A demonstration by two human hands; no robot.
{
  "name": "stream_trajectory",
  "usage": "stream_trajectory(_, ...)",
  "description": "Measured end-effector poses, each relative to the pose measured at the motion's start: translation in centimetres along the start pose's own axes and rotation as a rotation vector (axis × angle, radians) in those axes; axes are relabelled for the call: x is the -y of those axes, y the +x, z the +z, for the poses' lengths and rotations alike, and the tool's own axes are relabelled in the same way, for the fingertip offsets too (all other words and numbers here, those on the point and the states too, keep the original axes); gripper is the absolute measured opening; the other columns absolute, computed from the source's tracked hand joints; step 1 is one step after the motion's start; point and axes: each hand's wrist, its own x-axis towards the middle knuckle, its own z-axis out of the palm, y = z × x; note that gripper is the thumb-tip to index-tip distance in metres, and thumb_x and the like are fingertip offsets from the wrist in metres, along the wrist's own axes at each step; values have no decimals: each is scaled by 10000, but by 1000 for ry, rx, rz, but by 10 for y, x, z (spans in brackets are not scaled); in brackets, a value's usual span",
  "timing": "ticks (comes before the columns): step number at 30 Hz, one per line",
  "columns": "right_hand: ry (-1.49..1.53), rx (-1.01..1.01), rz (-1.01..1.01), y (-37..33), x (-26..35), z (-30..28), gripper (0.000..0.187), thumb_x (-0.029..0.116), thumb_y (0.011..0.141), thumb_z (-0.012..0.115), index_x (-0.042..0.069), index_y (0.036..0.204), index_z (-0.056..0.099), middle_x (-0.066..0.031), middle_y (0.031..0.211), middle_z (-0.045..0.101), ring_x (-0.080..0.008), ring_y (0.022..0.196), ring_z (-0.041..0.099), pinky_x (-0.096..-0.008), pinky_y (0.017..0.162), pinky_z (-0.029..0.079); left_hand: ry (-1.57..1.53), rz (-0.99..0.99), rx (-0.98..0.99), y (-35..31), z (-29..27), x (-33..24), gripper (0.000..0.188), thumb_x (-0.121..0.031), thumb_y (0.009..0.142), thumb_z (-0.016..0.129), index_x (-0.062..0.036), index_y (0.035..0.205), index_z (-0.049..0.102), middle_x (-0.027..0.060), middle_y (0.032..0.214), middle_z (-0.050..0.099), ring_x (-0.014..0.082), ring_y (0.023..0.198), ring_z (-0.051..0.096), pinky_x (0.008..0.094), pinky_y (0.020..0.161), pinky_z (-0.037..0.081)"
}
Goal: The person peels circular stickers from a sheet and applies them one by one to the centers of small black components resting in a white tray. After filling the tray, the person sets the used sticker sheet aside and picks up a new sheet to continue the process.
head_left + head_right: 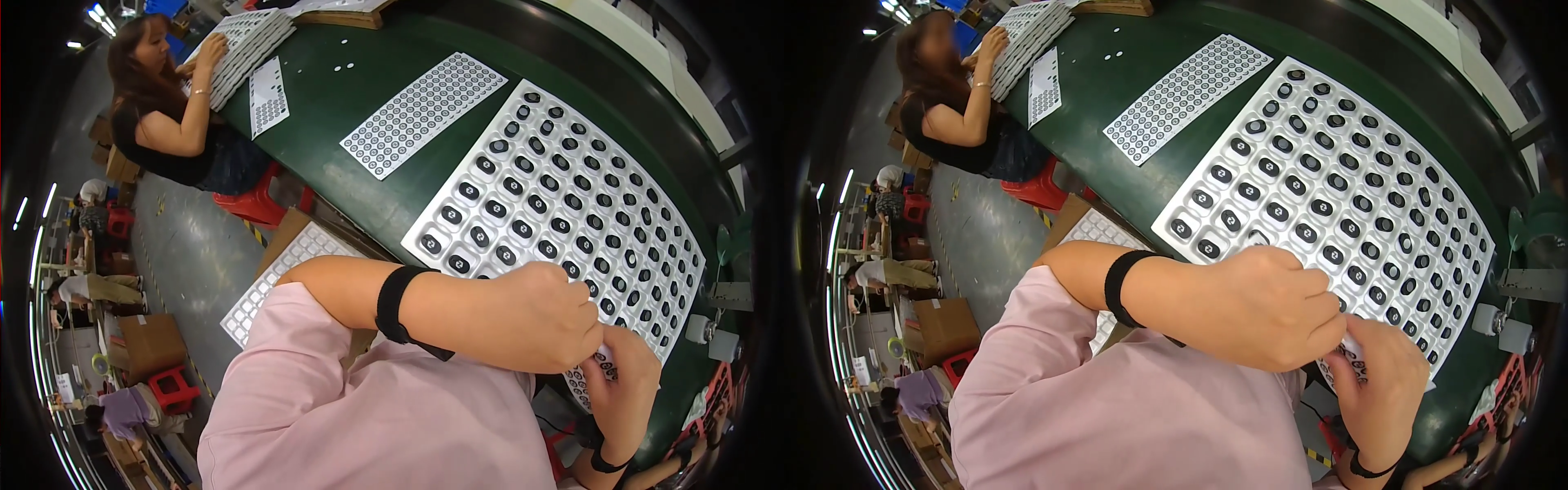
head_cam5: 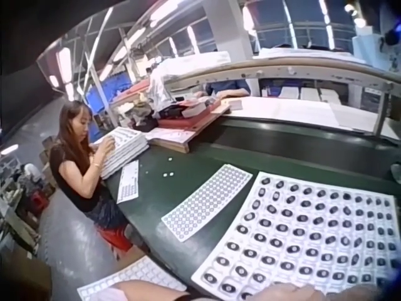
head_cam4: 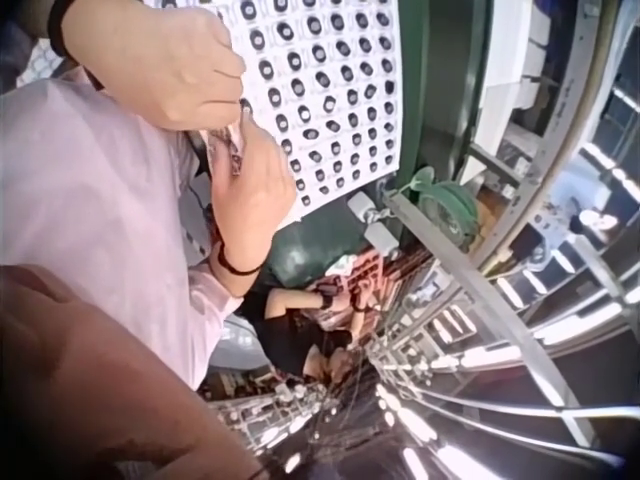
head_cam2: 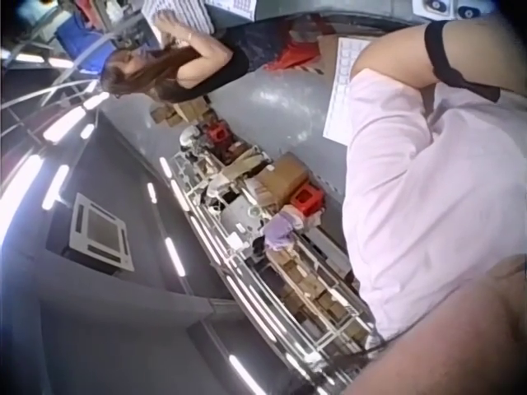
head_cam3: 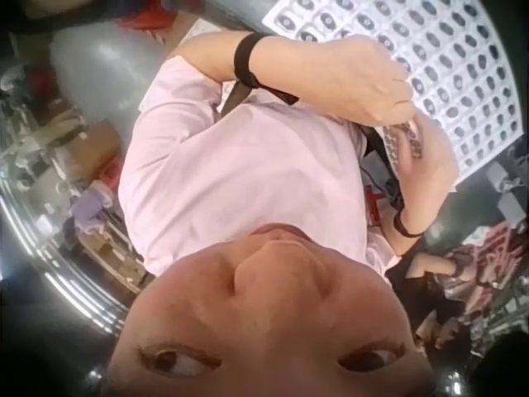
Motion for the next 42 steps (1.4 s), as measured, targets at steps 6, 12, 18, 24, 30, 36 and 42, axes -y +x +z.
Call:
stream_trajectory(6, 8, -45, -43, -4, -7, -1, 240, 14, 726, 773, -15, 945, 679, -175, 820, 682, -379, 724, 638, -434, 663, 477, -28, -41, 85, -5, -5, 7, 121, -177, 743, 652, -71, 761, 598, -7, 679, 525, 145, 632, 533, 266, 495, 403)
stream_trajectory(12, 43, 100, 2, 0, -8, 0, 232, 10, 729, 775, -23, 939, 681, -187, 841, 690, -387, 755, 653, -411, 677, 497, -108, -21, 35, -2, 7, 1, 123, -173, 768, 654, -77, 750, 579, 6, 681, 543, 151, 638, 561, 284, 480, 430)
stream_trajectory(18, 86, -30, 34, 1, -8, 4, 215, 18, 754, 769, -24, 957, 712, -198, 809, 690, -337, 692, 661, -380, 646, 490, -132, -50, 171, -7, -3, 10, 118, -168, 782, 655, -67, 772, 594, 20, 693, 566, 170, 661, 597, 303, 501, 469)
stream_trajectory(24, 132, 74, 99, 1, -12, 4, 192, 33, 769, 775, -38, 941, 730, -187, 694, 653, -286, 568, 625, -352, 570, 461, -145, -100, 285, -7, -7, 10, 128, -164, 772, 672, -54, 796, 611, 26, 695, 569, 180, 668, 605, 310, 505, 480)
stream_trajectory(30, 139, 126, 143, 6, -8, 3, 173, 73, 771, 798, -15, 910, 744, -167, 712, 677, -312, 588, 636, -367, 566, 472, -173, -88, 103, -4, 4, 2, 133, -162, 771, 676, -55, 789, 599, 24, 692, 557, 175, 667, 600, 312, 507, 480)
stream_trajectory(36, 251, -26, 102, -1, -11, 10, 213, 118, 770, 819, 14, 945, 755, -157, 776, 714, -315, 655, 663, -384, 590, 485, -156, -53, 122, -2, 4, 1, 129, -148, 766, 679, -63, 825, 603, 22, 690, 546, 175, 670, 601, 314, 509, 478)
stream_trajectory(42, 175, 73, 73, 0, -21, 6, 207, 177, 802, 807, 59, 966, 764, -131, 764, 709, -317, 656, 655, -399, 590, 482, -259, -151, 239, -7, -6, 10, 124, -142, 781, 693, -79, 859, 620, 29, 713, 581, 201, 672, 630, 335, 510, 482)
